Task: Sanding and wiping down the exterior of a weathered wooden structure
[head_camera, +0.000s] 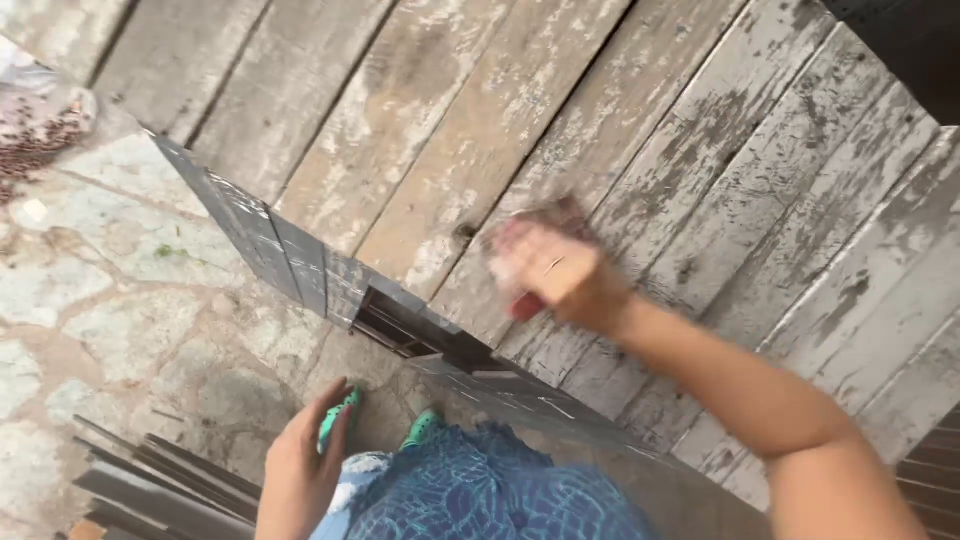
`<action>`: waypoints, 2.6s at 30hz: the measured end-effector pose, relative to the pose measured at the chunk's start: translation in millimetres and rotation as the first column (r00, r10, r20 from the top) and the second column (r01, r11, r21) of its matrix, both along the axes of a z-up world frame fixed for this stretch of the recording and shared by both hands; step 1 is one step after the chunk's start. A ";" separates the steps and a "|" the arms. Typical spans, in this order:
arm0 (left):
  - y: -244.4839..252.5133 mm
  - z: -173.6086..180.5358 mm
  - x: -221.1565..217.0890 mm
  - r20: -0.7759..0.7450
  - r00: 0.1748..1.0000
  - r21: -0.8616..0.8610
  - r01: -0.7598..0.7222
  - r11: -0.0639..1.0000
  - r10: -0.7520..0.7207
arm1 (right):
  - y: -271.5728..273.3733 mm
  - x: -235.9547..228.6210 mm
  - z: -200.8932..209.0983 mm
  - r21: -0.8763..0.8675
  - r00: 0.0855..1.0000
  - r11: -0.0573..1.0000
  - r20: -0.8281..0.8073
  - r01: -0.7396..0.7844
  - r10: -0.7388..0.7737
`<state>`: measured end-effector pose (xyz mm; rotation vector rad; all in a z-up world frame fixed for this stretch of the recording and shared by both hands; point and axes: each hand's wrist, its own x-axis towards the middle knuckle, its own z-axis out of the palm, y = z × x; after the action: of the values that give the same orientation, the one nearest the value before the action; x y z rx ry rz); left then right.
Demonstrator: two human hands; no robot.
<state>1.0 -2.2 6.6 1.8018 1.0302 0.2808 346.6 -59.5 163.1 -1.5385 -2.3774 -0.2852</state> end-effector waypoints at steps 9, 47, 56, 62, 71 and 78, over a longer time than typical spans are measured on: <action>5.2 5.6 -12.9 -0.066 0.997 -0.058 -0.032 0.998 0.028 | -7.8 -17.2 -22.4 -0.254 0.941 0.967 -0.324 0.010 -0.094; 39.6 -17.1 -36.1 -0.030 0.996 0.015 0.079 0.997 -0.078 | -5.4 -65.5 41.4 -0.403 0.538 0.817 -0.615 0.414 -0.576; 94.7 -12.1 -17.1 0.073 0.994 0.168 0.062 0.984 -0.075 | -24.3 18.5 32.9 -0.113 0.798 0.828 -0.220 0.550 -0.561; 165.1 61.8 44.5 0.443 0.834 0.582 0.011 0.813 -0.329 | 36.5 135.0 59.9 0.339 0.716 0.693 0.074 0.636 -0.694; 241.3 85.8 194.7 0.516 0.812 0.721 -0.238 0.651 -0.274 | 60.5 58.2 -8.3 0.361 0.192 0.131 -0.140 0.923 -0.971; 249.1 72.8 207.2 0.394 0.893 0.753 -0.177 0.633 -0.219 | 68.5 41.8 -22.6 0.334 0.206 0.133 -0.195 0.933 -0.959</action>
<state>208.2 246.9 79.5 2.3348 0.5476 1.2462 388.4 9.0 140.5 -2.5934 -0.7879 -1.0068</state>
